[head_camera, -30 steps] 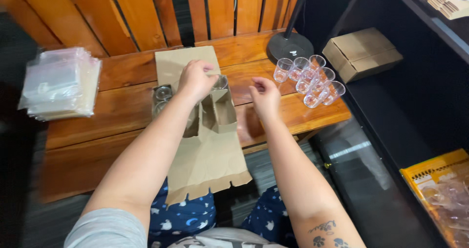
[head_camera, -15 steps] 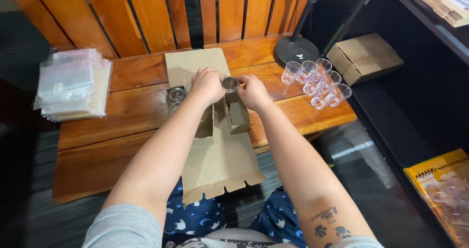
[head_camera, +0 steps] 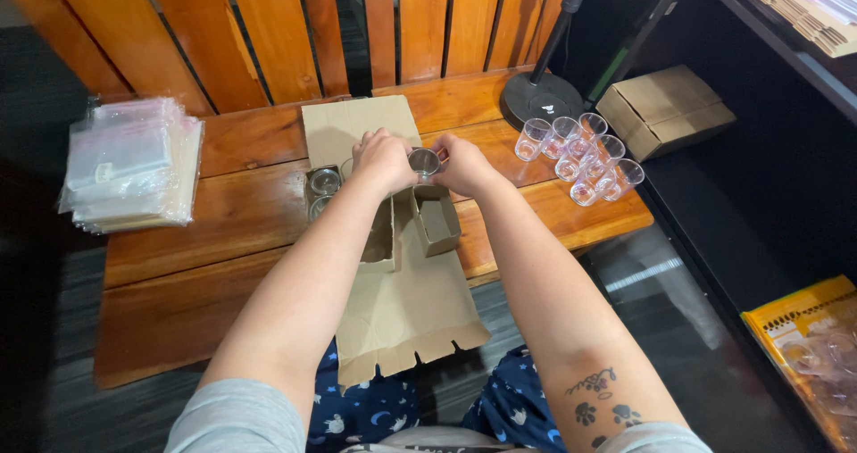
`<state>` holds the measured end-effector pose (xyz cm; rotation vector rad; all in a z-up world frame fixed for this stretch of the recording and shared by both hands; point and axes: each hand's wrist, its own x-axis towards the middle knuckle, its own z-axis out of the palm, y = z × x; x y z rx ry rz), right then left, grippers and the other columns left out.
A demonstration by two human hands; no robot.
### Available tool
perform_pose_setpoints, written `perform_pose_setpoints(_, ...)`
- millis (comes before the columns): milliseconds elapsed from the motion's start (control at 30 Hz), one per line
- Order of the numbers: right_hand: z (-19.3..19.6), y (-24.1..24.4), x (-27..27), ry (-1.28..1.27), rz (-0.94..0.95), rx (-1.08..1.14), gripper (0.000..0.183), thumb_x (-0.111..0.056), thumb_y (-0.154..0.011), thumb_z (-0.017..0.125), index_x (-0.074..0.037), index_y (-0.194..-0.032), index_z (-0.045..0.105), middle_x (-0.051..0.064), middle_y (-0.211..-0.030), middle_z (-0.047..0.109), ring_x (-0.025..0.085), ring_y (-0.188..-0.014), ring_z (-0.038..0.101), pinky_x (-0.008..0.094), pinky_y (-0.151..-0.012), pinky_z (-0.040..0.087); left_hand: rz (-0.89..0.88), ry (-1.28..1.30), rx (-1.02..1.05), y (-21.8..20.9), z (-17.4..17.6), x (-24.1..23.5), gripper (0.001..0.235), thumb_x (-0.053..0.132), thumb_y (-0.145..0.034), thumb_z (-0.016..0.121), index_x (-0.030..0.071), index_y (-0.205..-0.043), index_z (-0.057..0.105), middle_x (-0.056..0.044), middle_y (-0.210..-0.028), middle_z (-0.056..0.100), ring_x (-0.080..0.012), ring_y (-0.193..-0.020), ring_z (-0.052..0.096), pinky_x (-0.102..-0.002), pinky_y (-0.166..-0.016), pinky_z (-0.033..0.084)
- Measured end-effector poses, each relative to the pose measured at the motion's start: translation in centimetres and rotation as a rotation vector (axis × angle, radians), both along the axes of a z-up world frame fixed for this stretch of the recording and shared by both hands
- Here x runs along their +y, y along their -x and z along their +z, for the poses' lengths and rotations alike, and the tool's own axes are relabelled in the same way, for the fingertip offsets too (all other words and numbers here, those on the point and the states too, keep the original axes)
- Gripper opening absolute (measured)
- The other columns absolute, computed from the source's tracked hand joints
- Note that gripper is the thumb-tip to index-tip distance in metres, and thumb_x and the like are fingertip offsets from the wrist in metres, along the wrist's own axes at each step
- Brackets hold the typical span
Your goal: The person opens a cardboard box containing small clear glasses and removes them one by one, placing them on a wooden bench. After removing all glasses, the person folds the empty box.
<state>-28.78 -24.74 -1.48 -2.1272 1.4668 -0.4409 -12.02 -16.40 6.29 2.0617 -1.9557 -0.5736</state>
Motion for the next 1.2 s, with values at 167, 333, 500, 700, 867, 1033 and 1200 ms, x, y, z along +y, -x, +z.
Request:
perform_pose_setpoints(167,0.2,-0.3,0.3,-0.001,0.014,-0.041,0.059,-0.015,-0.066,0.093,-0.015,-0.120,0.071,0.005,-0.106,0.073,0.022,-0.101,0.075,0.037,-0.091,0.057,0.016,-0.015,0.024,0.0,0.9,0.7,0.047,0.032,-0.077,0.083,0.019,-0.122,0.075,-0.012,-0.129,0.058,-0.0330,-0.136,0.045,-0.050,-0.116,0.034)
perform_pose_setpoints(333,-1.4,0.3,-0.5,0.018,-0.003,-0.162,0.060,-0.012,-0.061,0.096,-0.016,-0.116,0.074,0.003,-0.108,0.074,0.019,-0.108,0.072,0.034,-0.089,0.060,0.032,0.025,0.055,-0.5,-0.4,0.2,0.054,0.038,-0.072,0.088,0.023,-0.122,0.075,-0.007,-0.124,0.059,-0.0292,-0.132,0.047,-0.049,-0.114,0.036)
perform_pose_setpoints(500,-0.3,0.9,1.1,-0.084,0.016,-0.611,0.069,0.003,-0.070,0.089,-0.001,-0.132,0.060,0.017,-0.136,0.065,0.033,-0.144,0.049,0.051,-0.113,0.048,0.036,0.134,0.227,-1.3,0.1,0.4,0.054,0.035,-0.076,0.090,0.021,-0.126,0.074,-0.008,-0.122,0.061,-0.0310,-0.132,0.047,-0.051,-0.114,0.036)
perform_pose_setpoints(700,-0.2,1.4,1.8,0.006,0.060,-1.006,0.069,0.006,-0.070,0.094,-0.007,-0.130,0.063,0.007,-0.124,0.072,0.014,-0.121,0.065,0.032,-0.108,0.050,-0.036,0.231,0.426,-0.8,-0.4,-0.6,0.062,0.028,-0.079,0.089,0.021,-0.137,0.067,-0.013,-0.122,0.070,-0.0306,-0.119,0.067,-0.043,-0.102,0.052)
perform_pose_setpoints(867,3.5,3.0,5.8,-0.201,-0.049,-1.156,0.069,0.007,-0.080,0.084,-0.012,-0.139,0.055,0.003,-0.130,0.065,0.013,-0.110,0.068,0.027,-0.085,0.067,-0.059,0.198,0.569,1.3,0.5,0.3,0.068,0.026,-0.078,0.089,0.023,-0.141,0.063,-0.016,-0.118,0.072,-0.0218,-0.110,0.074,-0.034,-0.096,0.058)
perform_pose_setpoints(1033,4.2,5.6,7.5,-0.140,-0.101,-1.176,0.067,0.007,-0.082,0.082,-0.012,-0.140,0.056,0.001,-0.129,0.064,0.011,-0.112,0.066,0.028,-0.089,0.066,-0.088,0.149,0.730,4.2,-2.0,-2.1,0.068,0.015,-0.080,0.087,0.024,-0.143,0.062,-0.013,-0.111,0.075,-0.0144,-0.100,0.075,-0.027,-0.090,0.060)
perform_pose_setpoints(1200,0.4,9.0,6.2,0.052,-0.175,-1.241,0.072,0.011,-0.079,0.085,-0.010,-0.143,0.059,0.010,-0.126,0.065,0.016,-0.115,0.065,0.034,-0.094,0.064,-0.092,0.169,0.748,8.1,-5.5,-4.6,0.070,0.024,-0.079,0.090,0.030,-0.143,0.063,-0.018,-0.109,0.074,-0.0204,-0.098,0.077,-0.032,-0.084,0.062)
